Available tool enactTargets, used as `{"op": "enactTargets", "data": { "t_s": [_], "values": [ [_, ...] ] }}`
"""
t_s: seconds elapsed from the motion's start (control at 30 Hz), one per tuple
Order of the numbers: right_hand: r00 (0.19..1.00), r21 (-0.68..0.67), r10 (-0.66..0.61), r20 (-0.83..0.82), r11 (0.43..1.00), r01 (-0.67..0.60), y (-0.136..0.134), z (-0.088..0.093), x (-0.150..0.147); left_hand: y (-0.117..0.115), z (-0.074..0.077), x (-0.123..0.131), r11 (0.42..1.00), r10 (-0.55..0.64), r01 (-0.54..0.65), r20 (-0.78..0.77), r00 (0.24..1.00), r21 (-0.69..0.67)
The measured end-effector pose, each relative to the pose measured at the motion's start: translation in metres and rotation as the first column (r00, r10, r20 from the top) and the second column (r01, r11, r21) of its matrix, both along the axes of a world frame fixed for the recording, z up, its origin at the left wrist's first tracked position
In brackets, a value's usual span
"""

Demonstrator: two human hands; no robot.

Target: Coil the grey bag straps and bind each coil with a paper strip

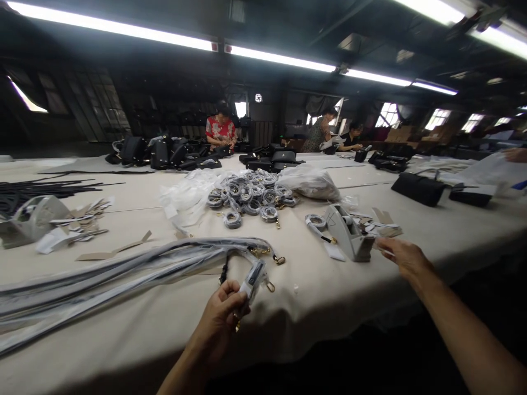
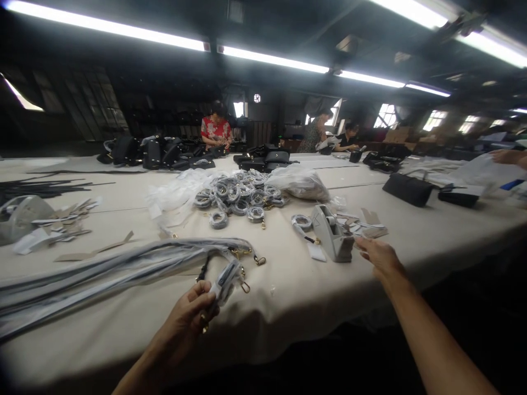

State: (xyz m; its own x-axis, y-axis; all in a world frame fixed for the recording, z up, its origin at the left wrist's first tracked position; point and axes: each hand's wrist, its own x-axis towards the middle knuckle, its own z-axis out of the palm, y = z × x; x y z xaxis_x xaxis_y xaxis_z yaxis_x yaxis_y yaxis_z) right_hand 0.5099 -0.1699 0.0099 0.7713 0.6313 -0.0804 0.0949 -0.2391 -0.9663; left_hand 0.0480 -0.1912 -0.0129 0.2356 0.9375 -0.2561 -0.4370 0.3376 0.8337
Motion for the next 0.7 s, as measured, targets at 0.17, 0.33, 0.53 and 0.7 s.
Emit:
{"op": "enactTargets", "data": {
  "t_s": [0.17, 0.33, 0.53, 0.7],
  "values": [
    [0.997, -0.079, -0.002, -0.082, 0.997, -0.005, -0.025, -0.023, -0.015, -0.004, 0.001, 0.001, 0.998, 0.002, 0.007, 0.128, 0.992, -0.07],
    [0.961, -0.034, 0.251, -0.119, 0.966, -0.256, -0.041, -0.014, -0.094, -0.006, -0.003, 0.008, 0.997, 0.065, -0.068, 0.115, 0.991, 0.023],
    [0.453, 0.044, 0.889, -0.072, 0.456, -0.889, -0.066, 0.009, -0.273, -0.014, -0.008, 0.008, 0.944, 0.195, -0.14, -0.161, 0.968, 0.298],
    [0.512, -0.017, 0.859, 0.007, 0.512, -0.859, -0.048, 0.005, -0.316, -0.026, -0.005, -0.007, 0.86, 0.339, -0.156, -0.316, 0.886, 0.486]
  ]
}}
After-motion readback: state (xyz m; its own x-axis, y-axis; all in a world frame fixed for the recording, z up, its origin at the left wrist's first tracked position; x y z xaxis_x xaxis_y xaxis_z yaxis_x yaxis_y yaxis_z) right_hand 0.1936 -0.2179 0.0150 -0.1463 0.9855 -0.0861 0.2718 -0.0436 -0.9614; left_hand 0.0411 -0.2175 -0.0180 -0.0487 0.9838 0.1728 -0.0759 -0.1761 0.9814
